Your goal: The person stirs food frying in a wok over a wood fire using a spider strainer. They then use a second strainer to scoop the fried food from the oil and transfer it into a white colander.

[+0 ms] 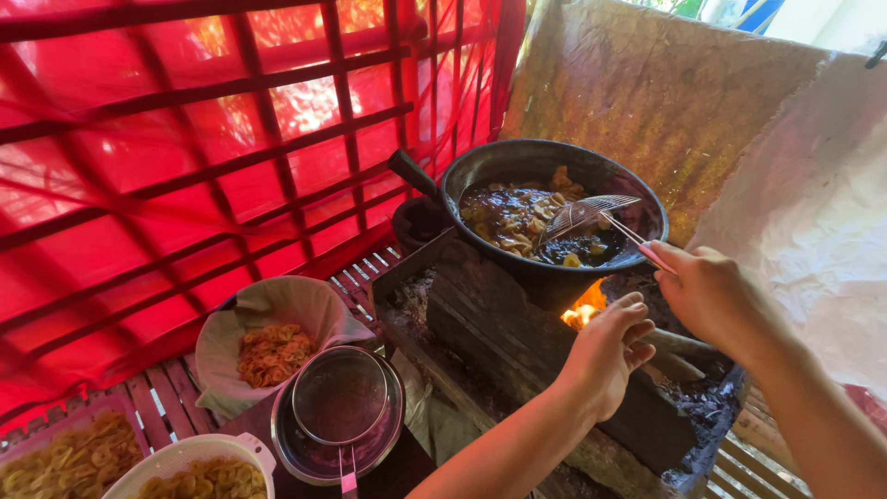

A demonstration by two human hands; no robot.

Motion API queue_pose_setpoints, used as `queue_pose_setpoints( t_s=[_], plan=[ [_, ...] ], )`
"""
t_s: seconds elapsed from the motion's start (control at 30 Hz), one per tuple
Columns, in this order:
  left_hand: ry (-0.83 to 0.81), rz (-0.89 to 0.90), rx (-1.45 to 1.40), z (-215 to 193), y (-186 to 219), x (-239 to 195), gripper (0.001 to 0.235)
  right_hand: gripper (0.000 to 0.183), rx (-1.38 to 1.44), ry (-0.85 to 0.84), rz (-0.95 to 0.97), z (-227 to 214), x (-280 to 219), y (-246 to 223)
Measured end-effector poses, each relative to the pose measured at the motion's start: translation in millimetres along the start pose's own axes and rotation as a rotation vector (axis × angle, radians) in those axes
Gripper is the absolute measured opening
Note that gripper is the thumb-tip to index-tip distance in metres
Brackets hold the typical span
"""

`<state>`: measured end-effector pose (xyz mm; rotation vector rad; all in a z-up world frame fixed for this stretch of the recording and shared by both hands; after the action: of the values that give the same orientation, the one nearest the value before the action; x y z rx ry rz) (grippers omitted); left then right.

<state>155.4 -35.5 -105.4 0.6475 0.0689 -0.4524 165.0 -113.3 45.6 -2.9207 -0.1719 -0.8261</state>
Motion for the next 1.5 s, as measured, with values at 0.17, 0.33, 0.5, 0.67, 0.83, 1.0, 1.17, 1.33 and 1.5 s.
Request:
queue_pose_setpoints(
  t_s=[0.17, 0.33, 0.5, 0.67, 0.83, 1.0, 1.17, 1.33, 1.5],
  plan=[
    [-0.038, 0.038, 0.0, -1.9, -4.3, 8.5, 0.047, 0.046, 0.124, 0.086, 0.108, 57.9, -1.0, 13.5],
    [-0.018, 0.05, -0.03, -12.5, -6.2, 34.8, 0.041, 0.044, 0.163, 0.164, 0.068, 79.2, 2.7, 15.1],
    [0.146, 0.009, -0.005, -29.9, 3.2, 38.2, 0.033, 0.04, 0.131, 0.228, 0.0, 36.5, 21.9, 29.0],
    [0.147, 0.019, -0.016, -28.7, 7.0, 45.4, 0.031, 0.04, 0.034, 0.24, -0.016, 30.0, 56.3, 24.0],
    [0.133, 0.025, -0.033, -33.9, 14.6, 49.9, 0.038, 0.037, 0.058, 0.289, -0.029, 56.9, 92.2, 20.8],
    [0.165, 0.035, -0.001, -46.9, 21.9, 51.1, 0.042, 0.037, 0.025, 0.256, -0.053, 85.6, 105.6, 19.4],
    [0.167, 0.048, 0.003, -53.2, 28.5, 48.1, 0.042, 0.038, 0.0, 0.119, 0.014, 97.0, 95.9, 36.0],
    [0.146, 0.025, 0.006, -43.8, 22.2, 41.5, 0.042, 0.037, -0.04, -0.027, 0.118, 74.1, 88.2, 53.2],
    [0.103, -0.026, 0.027, -26.0, 13.8, 27.7, 0.049, 0.037, -0.014, -0.076, 0.133, 23.3, 62.2, 53.2]
  ],
)
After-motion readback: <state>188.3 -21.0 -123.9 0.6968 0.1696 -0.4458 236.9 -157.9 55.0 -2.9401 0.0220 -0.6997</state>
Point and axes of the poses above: each hand's wrist, its own x-axis towards the middle knuckle, its own z-axis out of the palm, y = z × x, the point moved 8 cm from there along x, towards the middle knuckle, and after that the axes turned 9 degrees about y, right-handed, at the moved point
